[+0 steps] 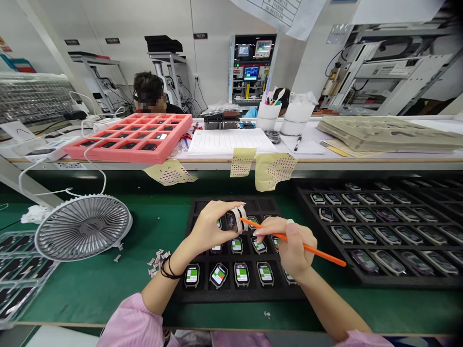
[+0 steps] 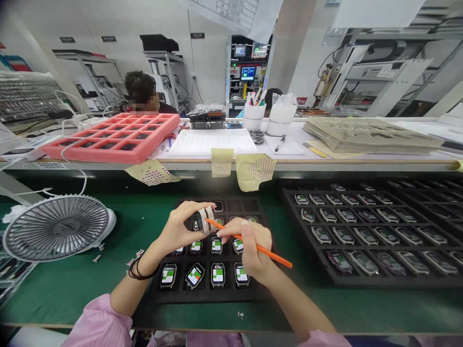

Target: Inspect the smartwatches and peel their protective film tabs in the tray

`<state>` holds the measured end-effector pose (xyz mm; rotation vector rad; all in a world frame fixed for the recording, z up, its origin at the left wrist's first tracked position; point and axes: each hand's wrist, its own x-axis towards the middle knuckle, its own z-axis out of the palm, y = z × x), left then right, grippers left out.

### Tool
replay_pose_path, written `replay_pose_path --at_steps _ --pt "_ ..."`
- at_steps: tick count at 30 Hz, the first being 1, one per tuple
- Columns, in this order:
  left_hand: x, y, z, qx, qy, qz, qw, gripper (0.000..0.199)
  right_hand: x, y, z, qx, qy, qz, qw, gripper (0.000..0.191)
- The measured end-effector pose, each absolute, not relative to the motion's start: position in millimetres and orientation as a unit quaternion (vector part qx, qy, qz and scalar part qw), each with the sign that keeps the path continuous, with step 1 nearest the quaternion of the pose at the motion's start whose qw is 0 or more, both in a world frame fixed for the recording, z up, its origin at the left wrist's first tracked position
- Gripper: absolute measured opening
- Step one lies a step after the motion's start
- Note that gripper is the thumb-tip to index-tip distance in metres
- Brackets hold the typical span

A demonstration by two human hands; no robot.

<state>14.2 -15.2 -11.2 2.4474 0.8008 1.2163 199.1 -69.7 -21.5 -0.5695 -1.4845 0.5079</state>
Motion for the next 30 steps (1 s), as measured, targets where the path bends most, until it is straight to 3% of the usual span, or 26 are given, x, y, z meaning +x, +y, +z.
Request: replay_pose_path --at_steps 12,17,21,25,30 --pt "14 -12 -13 0.857 0.273 0.422 0.117 0.049 201 -71 -16 -0.293 -0.658 0.219 0.658 0.045" --pt "15 -16 -9 0.859 0.300 0.404 0.092 0.046 209 -68 -12 -0.307 -0.582 0.226 0.718 0.047" --pt "16 -16 -13 0.853 0.335 0.397 0.044 0.043 202 -55 -12 -0.406 -0.577 0.318 0.633 0.026" --pt "17 -18 -16 0.854 0.343 0.390 0.033 0.040 187 -42 -23 -0.408 -0.603 0.429 0.534 0.042" --pt "17 -20 -13 0.849 0.345 0.383 0.116 0.049 184 -38 -24 -0.395 -0.569 0.463 0.553 0.045"
